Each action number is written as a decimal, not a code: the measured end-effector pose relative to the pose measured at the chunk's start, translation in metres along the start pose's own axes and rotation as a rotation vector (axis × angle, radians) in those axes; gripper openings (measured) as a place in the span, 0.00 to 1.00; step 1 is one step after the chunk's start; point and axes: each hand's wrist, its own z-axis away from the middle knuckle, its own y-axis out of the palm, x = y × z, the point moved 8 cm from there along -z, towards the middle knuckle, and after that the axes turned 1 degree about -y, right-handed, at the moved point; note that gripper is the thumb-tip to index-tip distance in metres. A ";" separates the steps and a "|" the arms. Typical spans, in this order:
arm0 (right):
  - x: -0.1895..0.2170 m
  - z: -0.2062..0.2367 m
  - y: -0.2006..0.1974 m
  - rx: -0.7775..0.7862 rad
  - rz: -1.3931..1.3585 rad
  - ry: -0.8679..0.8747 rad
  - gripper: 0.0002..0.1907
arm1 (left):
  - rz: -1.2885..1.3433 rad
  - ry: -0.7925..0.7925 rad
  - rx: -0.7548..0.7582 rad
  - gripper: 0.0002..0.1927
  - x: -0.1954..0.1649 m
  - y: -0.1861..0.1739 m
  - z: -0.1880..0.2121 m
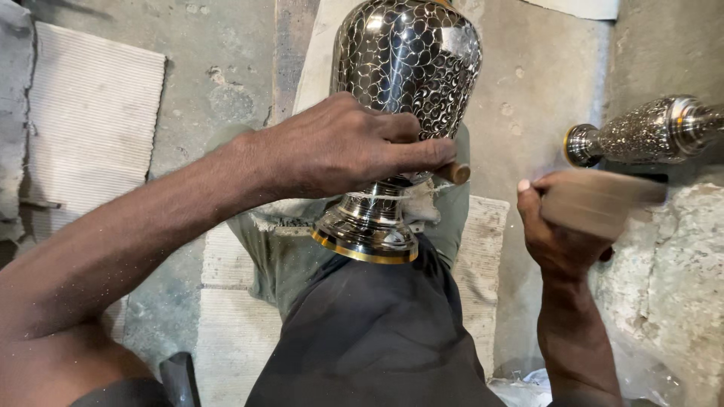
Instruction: The person sits on the floor with an engraved brass vase held between the legs, holds a chisel against the vase surface, and repeatedly strikes the chisel with a wooden mallet to carve decorative patterns, repositioning the chisel around the vase as they work.
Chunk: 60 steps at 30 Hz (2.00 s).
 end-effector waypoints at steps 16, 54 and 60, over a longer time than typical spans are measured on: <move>-0.007 -0.014 -0.011 -0.049 -0.187 0.102 0.11 | 0.039 -0.001 -0.020 0.24 -0.001 -0.003 -0.006; -0.034 0.003 -0.028 0.054 0.126 0.038 0.07 | 0.084 0.110 0.002 0.23 -0.008 -0.024 -0.014; -0.027 -0.002 -0.027 0.086 0.234 -0.076 0.05 | 0.048 0.107 0.017 0.22 -0.008 -0.021 -0.019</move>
